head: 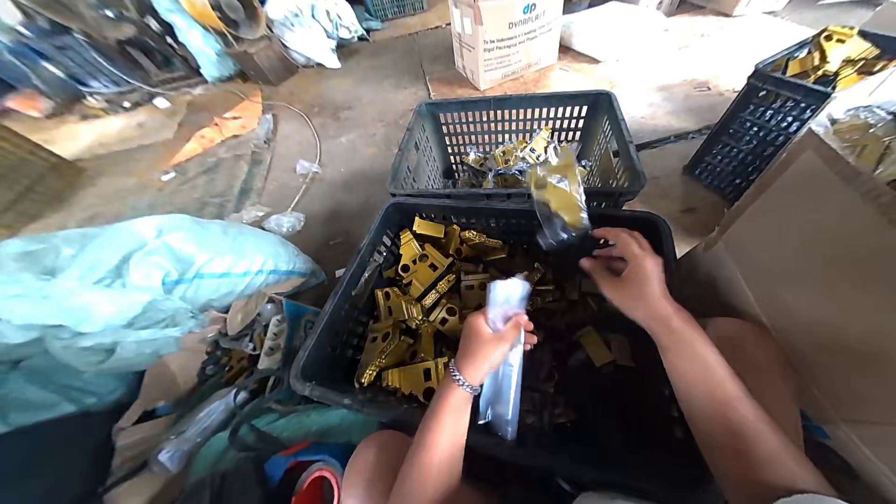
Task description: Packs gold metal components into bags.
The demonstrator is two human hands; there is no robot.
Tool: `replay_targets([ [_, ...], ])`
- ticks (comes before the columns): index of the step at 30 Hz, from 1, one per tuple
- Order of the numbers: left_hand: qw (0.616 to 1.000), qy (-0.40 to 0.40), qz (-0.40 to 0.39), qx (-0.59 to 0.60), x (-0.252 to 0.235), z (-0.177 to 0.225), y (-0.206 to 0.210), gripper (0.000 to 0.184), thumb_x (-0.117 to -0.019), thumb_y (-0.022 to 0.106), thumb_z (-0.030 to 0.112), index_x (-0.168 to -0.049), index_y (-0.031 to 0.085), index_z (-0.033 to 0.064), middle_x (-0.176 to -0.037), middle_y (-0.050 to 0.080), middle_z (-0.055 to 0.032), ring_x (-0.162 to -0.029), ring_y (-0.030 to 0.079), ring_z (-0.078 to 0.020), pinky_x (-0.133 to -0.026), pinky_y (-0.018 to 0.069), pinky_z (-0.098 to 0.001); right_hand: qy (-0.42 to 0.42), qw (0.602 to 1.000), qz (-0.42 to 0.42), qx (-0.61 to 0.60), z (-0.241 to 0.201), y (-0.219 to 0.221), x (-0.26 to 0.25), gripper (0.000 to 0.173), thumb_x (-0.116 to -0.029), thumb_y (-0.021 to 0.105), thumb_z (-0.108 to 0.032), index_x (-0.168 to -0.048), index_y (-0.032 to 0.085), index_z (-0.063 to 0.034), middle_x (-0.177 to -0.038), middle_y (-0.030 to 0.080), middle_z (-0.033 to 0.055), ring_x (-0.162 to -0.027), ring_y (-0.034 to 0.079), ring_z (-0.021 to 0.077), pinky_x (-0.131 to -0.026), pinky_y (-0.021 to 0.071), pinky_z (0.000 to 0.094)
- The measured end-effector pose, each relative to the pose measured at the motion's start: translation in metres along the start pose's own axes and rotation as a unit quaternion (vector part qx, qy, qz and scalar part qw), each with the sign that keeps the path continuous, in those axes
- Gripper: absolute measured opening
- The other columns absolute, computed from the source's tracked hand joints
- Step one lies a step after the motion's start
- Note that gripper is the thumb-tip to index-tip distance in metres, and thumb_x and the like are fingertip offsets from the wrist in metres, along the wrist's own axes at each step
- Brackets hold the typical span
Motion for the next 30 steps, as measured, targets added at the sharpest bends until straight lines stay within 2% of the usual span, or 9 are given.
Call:
replay_targets([
  [3, 0.98, 0.172, 0.027, -0.098, 0.004, -0.002, 0.015, 0.032, -0.0782, 0.076, 0.002, -0.106, 0.067, -0.0103, -0.088, 0.071, -0.007, -0.076, 0.067, -0.0048, -0.073, 0.0581, -0.0231, -0.003, 0.975, -0.18, -0.132, -0.02, 0.055, 0.029, 0.046, -0.0932, 0.073, -0.025, -0.128, 0.065, 0.0032, -0.128, 0.064, 0.0187, -0.103, 0.069, 0.0182, -0.089, 0.0593, 0.0313],
  [8, 0.939, 0.292, 0.093, -0.155, 0.004, 0.007, 0.018, 0.048, -0.0669, 0.089, 0.012, -0.102, 0.068, -0.0135, -0.096, 0.074, -0.0165, -0.092, 0.071, -0.0093, -0.089, 0.056, -0.024, 0.02, 0.955, -0.195, -0.222, -0.016, 0.058, 0.043, 0.019, -0.097, 0.064, -0.009, -0.11, 0.07, 0.004, -0.106, 0.07, 0.0083, -0.089, 0.068, 0.0044, -0.083, 0.0578, 0.0209],
  [11, 0.984, 0.175, -0.004, -0.038, 0.006, 0.001, 0.026, 0.057, -0.0685, 0.09, 0.007, -0.115, 0.062, -0.0106, -0.102, 0.072, -0.0077, -0.093, 0.068, -0.004, -0.088, 0.0563, -0.0197, 0.07, 0.953, -0.191, -0.223, -0.01, 0.06, 0.047, 0.018, -0.1, 0.061, -0.012, -0.106, 0.069, 0.0031, -0.096, 0.07, 0.0025, -0.082, 0.065, 0.0003, -0.078, 0.0553, 0.0189],
  [14, 0.991, -0.018, -0.051, 0.122, 0.009, -0.002, 0.037, 0.009, -0.1, 0.062, 0.009, -0.108, 0.057, 0.0061, -0.068, 0.055, 0.007, -0.05, 0.043, 0.0024, -0.046, 0.0375, -0.0146, 0.179, 0.913, -0.206, -0.304, 0.007, 0.062, 0.05, 0.017, -0.1048, 0.052, -0.009, -0.11, 0.065, 0.0015, -0.092, 0.067, -0.0006, -0.08, 0.065, 0.0045, -0.079, 0.0569, 0.0233],
  [17, 0.998, -0.016, -0.04, 0.044, 0.002, -0.01, 0.027, 0.018, -0.1066, 0.052, 0.016, -0.118, 0.057, 0.0026, -0.074, 0.052, 0.0044, -0.052, 0.04, -0.0007, -0.048, 0.0359, -0.0181, 0.226, 0.864, -0.242, -0.379, 0.006, 0.067, 0.049, 0.029, -0.1096, 0.042, -0.016, -0.124, 0.058, 0.0036, -0.111, 0.068, 0.007, -0.095, 0.069, 0.0128, -0.089, 0.0578, 0.0316],
  [22, 0.994, 0.003, -0.066, 0.083, 0.006, -0.009, 0.037, 0.02, -0.0952, 0.064, 0.003, -0.114, 0.058, 0.0009, -0.083, 0.061, 0.0015, -0.054, 0.046, 0.0004, -0.049, 0.0394, -0.0158, 0.133, 0.954, -0.147, -0.223, 0.007, 0.071, 0.035, 0.021, -0.106, 0.053, -0.014, -0.101, 0.065, 0.0026, -0.08, 0.063, 0.0017, -0.065, 0.058, 0.0026, -0.064, 0.052, 0.0202],
  [25, 0.986, -0.049, -0.023, 0.158, 0.002, -0.01, 0.033, 0.005, -0.1032, 0.055, 0.005, -0.1, 0.058, 0.0032, -0.067, 0.057, 0.0027, -0.045, 0.041, 0.0006, -0.042, 0.0359, -0.0151, 0.09, 0.974, -0.135, -0.157, 0.002, 0.075, 0.048, 0.03, -0.1066, 0.053, -0.02, -0.098, 0.067, 0.0046, -0.076, 0.06, 0.0024, -0.061, 0.054, 0.0018, -0.06, 0.0488, 0.0202],
  [28, 0.984, 0.101, 0.041, -0.14, -0.011, 0.002, 0.009, 0.012, -0.0999, 0.056, 0.004, -0.103, 0.065, -0.0023, -0.076, 0.062, -0.002, -0.061, 0.056, -0.0048, -0.059, 0.0482, -0.02, 0.127, 0.938, -0.205, -0.247, -0.004, 0.074, 0.06, 0.021, -0.106, 0.053, -0.015, -0.108, 0.063, 0.0027, -0.081, 0.063, -0.0021, -0.065, 0.062, 0.001, -0.066, 0.0571, 0.0194],
  [30, 0.884, 0.227, 0.074, -0.401, -0.013, 0.014, 0.004, 0.025, -0.086, 0.065, 0.0, -0.109, 0.07, -0.0078, -0.094, 0.073, -0.0209, -0.088, 0.072, -0.0334, -0.081, 0.056, -0.0517, 0.151, 0.937, -0.197, -0.248, 0.002, 0.076, 0.06, 0.022, -0.1068, 0.053, -0.017, -0.105, 0.064, 0.0013, -0.076, 0.059, -0.0036, -0.06, 0.058, 0.0005, -0.061, 0.0542, 0.0178],
])
Point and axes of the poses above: each hand's wrist, its own x-axis away from the middle knuckle, its own y-axis out of the palm, z = x × y, the point moved 7 cm from there along -x, towards the middle knuckle
